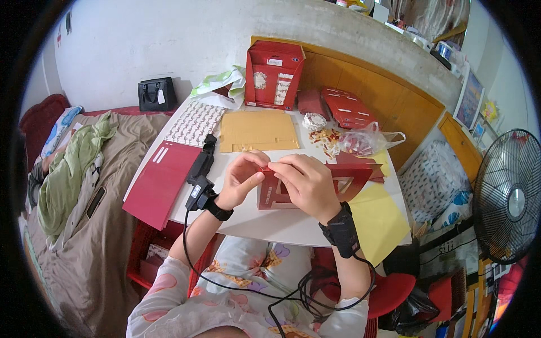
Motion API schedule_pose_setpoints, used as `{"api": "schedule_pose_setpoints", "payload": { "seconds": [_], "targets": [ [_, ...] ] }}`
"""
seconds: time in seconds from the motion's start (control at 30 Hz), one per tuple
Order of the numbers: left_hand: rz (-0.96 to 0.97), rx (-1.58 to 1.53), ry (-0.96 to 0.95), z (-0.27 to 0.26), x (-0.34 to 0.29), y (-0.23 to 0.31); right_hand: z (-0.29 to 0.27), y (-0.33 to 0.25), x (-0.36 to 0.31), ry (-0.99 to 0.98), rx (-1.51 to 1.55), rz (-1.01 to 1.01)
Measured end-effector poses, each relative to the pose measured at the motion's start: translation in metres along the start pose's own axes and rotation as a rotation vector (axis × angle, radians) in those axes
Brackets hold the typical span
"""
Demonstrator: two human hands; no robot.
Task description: The recorder is assembling and folding red paper wallet components.
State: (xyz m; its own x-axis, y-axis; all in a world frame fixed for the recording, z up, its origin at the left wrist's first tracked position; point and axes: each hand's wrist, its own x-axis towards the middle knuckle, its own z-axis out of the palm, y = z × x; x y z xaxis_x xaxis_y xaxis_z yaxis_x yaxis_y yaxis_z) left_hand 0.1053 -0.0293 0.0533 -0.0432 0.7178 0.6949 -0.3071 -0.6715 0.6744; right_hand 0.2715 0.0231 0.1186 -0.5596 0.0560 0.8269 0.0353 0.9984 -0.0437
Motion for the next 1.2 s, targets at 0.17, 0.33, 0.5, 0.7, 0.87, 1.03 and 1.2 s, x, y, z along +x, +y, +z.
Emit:
{"api": "schedule_pose_setpoints", "payload": {
  "seconds": [0.17,0.33,0.5,0.7,0.87,1.03,1.2],
  "targets": [
    [0.116,0.239,-0.055,-0.007,0.003,0.004,0.003,0.002,0.001,-0.019,-0.025,-0.010],
    [0.011,0.170,-0.106,-0.005,0.010,0.013,0.005,0.006,-0.001,0.001,0.008,0.013],
    [-0.092,0.186,-0.164,-0.011,0.012,0.015,0.005,0.007,0.000,0.004,0.036,0.029],
    [-0.055,0.148,-0.137,-0.017,0.010,0.004,0.006,0.004,0.002,0.000,0.065,0.048],
    [-0.119,-0.074,-0.179,-0.026,0.014,-0.017,0.007,0.005,0.001,-0.002,0.088,0.045],
    [-0.158,-0.027,-0.126,-0.019,0.012,-0.024,0.008,0.005,0.003,0.016,0.100,0.048],
    [-0.102,0.059,-0.059,-0.014,0.010,-0.029,0.009,0.007,0.002,0.028,0.105,0.058]
  ]
}}
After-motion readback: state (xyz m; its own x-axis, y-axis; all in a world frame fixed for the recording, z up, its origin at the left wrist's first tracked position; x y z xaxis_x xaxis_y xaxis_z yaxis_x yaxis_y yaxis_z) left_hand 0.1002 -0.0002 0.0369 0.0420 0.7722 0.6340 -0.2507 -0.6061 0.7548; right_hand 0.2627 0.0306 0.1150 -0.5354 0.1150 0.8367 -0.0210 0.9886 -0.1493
